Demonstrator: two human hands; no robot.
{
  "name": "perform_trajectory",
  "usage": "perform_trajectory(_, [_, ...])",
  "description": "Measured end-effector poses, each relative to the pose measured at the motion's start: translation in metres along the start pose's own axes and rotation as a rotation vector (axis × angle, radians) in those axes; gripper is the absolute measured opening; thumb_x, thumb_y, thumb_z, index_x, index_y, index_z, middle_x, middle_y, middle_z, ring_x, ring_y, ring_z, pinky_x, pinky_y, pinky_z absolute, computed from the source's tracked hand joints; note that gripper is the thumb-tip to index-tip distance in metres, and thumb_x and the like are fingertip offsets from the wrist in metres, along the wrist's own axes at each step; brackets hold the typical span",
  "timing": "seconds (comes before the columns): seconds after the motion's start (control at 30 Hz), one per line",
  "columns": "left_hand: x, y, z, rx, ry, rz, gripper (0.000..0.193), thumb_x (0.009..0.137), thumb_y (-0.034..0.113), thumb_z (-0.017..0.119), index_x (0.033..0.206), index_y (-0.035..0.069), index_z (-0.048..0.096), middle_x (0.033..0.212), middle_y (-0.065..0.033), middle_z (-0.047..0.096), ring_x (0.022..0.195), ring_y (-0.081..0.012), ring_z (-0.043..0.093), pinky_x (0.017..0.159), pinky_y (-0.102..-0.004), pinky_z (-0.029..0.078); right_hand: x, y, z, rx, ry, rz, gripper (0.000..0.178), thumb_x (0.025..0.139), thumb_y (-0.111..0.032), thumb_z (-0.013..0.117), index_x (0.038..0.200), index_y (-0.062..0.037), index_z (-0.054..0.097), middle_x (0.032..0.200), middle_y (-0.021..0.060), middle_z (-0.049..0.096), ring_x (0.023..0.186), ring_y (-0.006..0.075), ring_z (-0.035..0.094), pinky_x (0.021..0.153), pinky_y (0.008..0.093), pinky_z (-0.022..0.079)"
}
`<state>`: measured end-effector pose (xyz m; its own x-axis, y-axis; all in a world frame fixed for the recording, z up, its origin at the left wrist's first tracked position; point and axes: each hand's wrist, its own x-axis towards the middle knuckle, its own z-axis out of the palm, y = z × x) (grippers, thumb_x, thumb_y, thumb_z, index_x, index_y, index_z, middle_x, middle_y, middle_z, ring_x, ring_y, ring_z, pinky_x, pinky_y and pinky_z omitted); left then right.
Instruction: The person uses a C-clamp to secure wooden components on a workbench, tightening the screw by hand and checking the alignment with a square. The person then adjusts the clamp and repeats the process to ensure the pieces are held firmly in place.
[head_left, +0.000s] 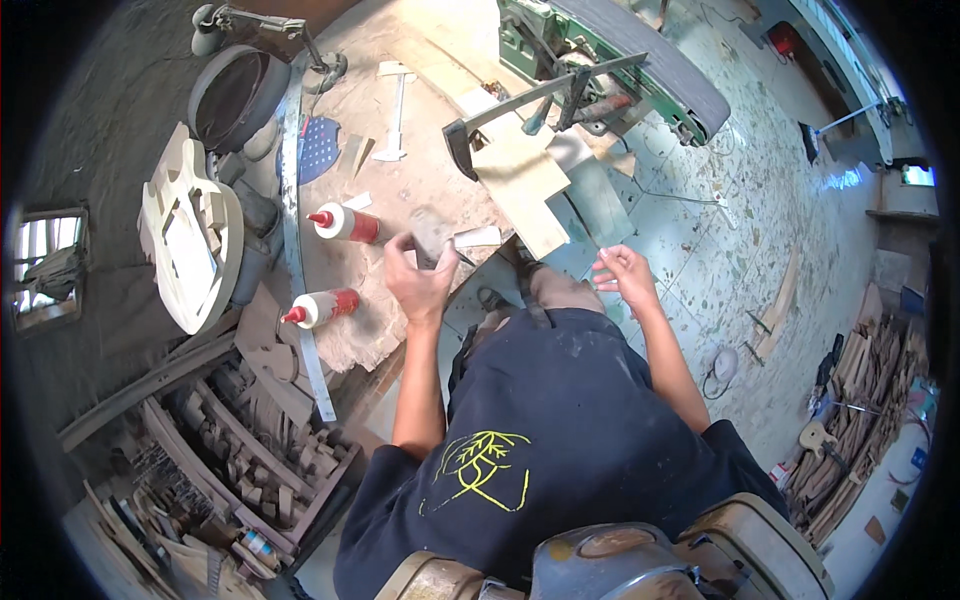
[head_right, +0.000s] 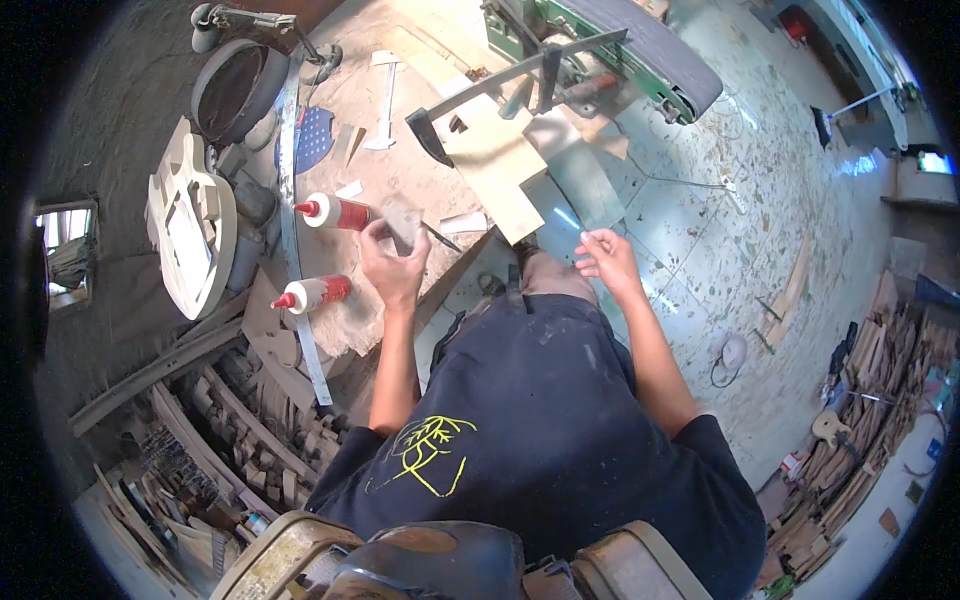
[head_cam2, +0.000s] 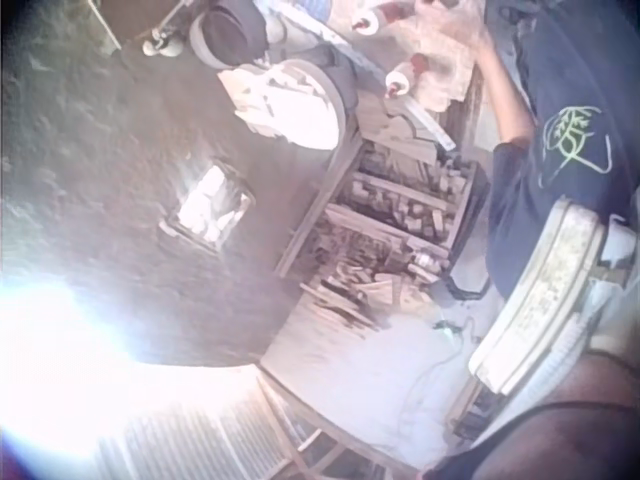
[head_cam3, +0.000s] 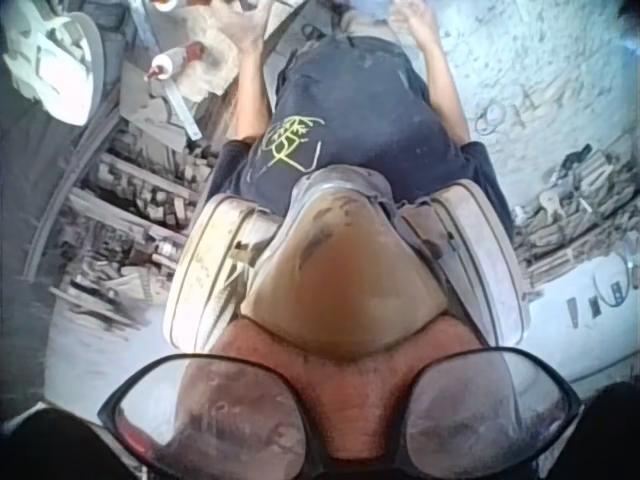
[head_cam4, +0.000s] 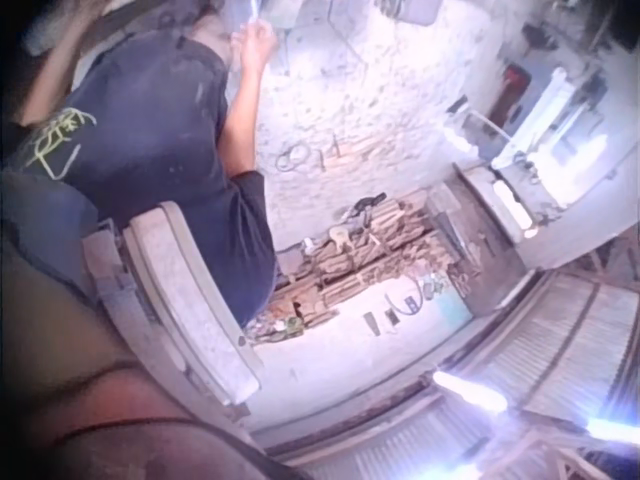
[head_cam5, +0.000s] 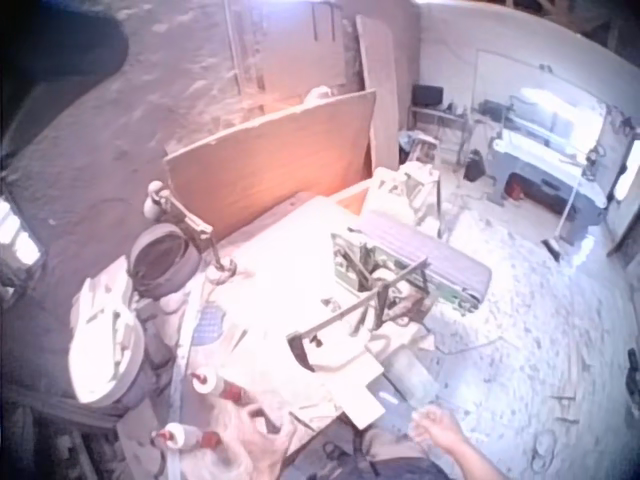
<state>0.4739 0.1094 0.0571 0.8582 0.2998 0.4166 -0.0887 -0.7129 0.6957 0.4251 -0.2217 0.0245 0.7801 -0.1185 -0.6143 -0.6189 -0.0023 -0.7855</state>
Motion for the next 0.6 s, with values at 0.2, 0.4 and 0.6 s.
perform_trajectory(0.2, [0.020,0.051,0.021,0.047,-0.041,-0.040,0.048,0.067,0.023,0.080,0.102,-0.001,0.057,0.093,-0.0165,0.060,0.082,-0.0318,0.060,0.073,-0.0398,0.050,-0.002,-0.052,0.014,0.026,-0.125,-0.115,0.027,0.096,-0.028,0.060,0.102,-0.0012,0.062,0.090,0.0094,0.068,0.072,0.0131,0.066,0.063,0.0252,0.054])
perform_trajectory(0.4, [0.023,0.106,0.054,0.164,-0.162,0.054,0.048,0.066,0.026,0.082,0.098,-0.001,0.059,0.092,-0.0172,0.059,0.084,-0.0329,0.059,0.074,-0.0417,0.048,0.031,-0.091,0.009,0.000,-0.257,-0.156,0.027,0.096,-0.028,0.060,0.102,-0.0012,0.063,0.091,0.0094,0.068,0.073,0.0125,0.065,0.064,0.0248,0.055])
perform_trajectory(0.6, [0.039,0.116,0.093,0.313,-0.208,-0.091,0.050,0.066,0.026,0.081,0.098,-0.004,0.058,0.095,-0.0176,0.058,0.088,-0.0347,0.056,0.078,-0.0422,0.048,0.073,-0.109,-0.013,-0.012,-0.318,-0.150,0.029,0.096,-0.028,0.061,0.103,0.0000,0.063,0.090,0.0094,0.068,0.073,0.0121,0.065,0.064,0.0249,0.054])
